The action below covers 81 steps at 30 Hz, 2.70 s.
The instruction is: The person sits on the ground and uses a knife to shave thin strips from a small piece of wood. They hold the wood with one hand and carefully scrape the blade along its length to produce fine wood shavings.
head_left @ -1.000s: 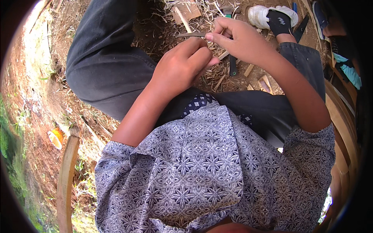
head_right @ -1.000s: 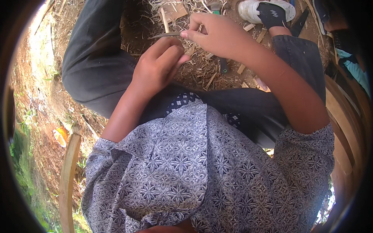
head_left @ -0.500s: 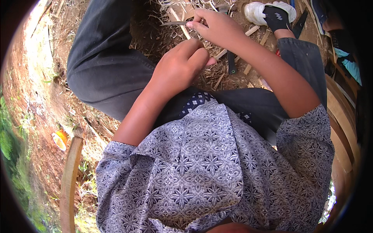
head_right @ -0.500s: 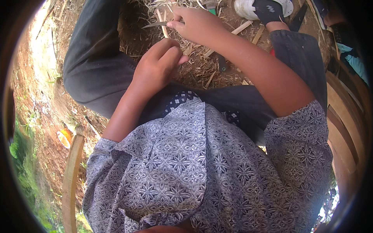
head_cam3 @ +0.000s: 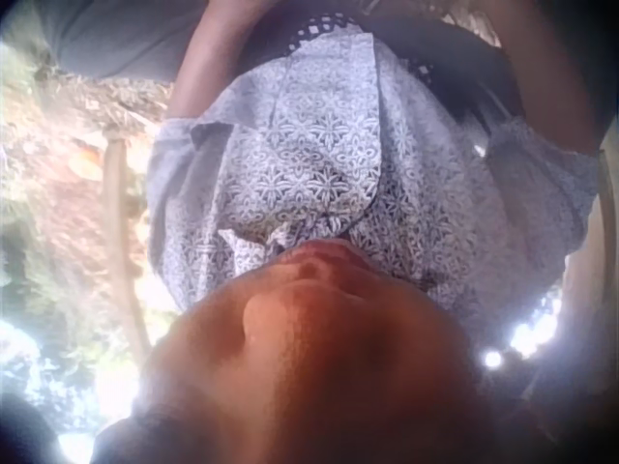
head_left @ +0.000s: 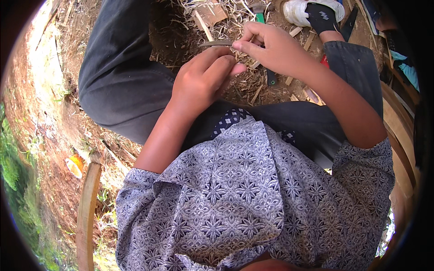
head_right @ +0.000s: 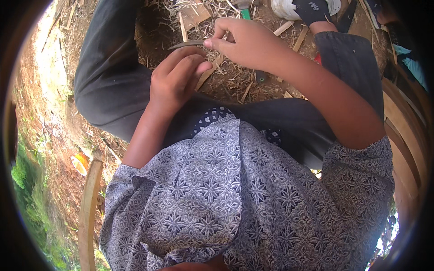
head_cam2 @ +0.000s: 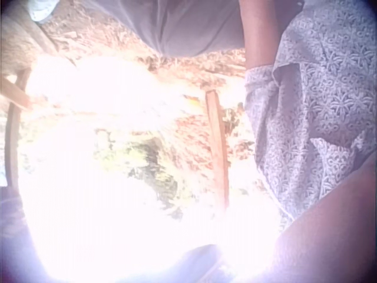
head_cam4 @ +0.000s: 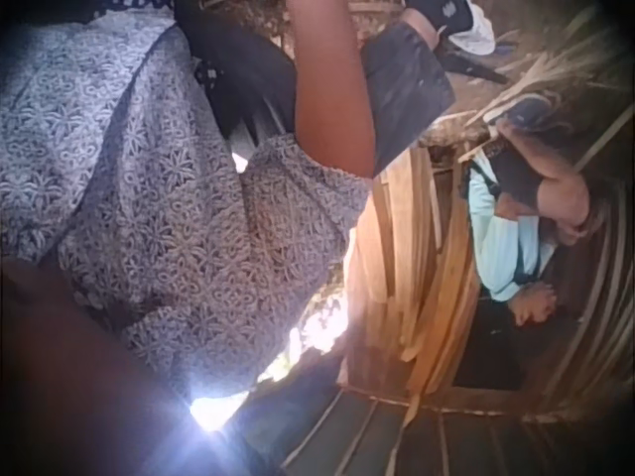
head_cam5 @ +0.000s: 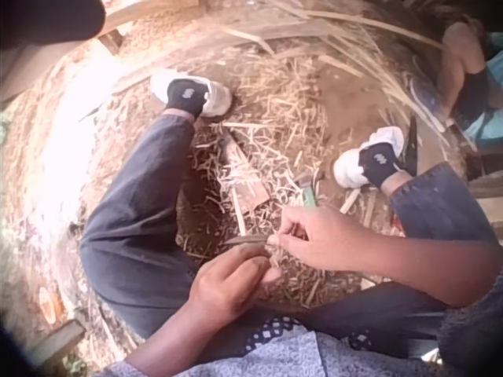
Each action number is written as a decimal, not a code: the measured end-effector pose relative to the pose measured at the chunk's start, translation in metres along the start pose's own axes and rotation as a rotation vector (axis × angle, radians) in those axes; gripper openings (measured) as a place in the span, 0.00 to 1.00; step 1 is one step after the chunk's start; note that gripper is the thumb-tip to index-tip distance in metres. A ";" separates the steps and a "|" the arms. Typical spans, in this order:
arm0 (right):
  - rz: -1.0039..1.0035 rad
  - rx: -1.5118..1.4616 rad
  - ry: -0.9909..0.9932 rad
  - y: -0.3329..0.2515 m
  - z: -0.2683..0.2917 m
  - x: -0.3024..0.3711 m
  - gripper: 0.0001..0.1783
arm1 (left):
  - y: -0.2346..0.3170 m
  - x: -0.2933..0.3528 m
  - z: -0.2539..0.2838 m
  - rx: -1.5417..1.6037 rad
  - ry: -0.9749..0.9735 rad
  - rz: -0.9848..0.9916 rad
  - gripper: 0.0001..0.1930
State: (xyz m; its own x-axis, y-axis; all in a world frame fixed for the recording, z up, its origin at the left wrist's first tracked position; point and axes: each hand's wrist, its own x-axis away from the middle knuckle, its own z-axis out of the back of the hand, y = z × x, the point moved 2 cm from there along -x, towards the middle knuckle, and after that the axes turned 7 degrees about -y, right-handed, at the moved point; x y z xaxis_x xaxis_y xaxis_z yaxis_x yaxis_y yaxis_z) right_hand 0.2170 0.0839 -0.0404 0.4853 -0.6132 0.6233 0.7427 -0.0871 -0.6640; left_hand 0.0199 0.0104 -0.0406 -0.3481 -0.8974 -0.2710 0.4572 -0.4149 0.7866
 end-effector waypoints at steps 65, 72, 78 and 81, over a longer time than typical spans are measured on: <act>0.050 0.220 -0.024 -0.008 0.022 -0.017 0.18 | -0.008 -0.006 0.000 0.039 -0.073 -0.037 0.15; 0.018 0.368 0.047 -0.022 0.018 -0.028 0.16 | -0.002 -0.003 -0.002 0.069 -0.139 -0.009 0.14; -0.076 0.270 0.195 0.009 0.000 -0.076 0.16 | 0.001 -0.007 -0.003 0.046 -0.157 -0.065 0.17; -0.063 0.150 0.292 0.017 0.002 -0.086 0.16 | 0.003 -0.009 -0.004 0.032 -0.132 -0.065 0.19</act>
State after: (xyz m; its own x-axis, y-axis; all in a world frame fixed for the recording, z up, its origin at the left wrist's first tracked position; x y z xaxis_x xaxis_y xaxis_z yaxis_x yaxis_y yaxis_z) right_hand 0.1894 0.1368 -0.1043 0.2997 -0.8115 0.5017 0.8372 -0.0285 -0.5462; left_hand 0.0272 0.0168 -0.0379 -0.4821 -0.8401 -0.2485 0.4041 -0.4649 0.7878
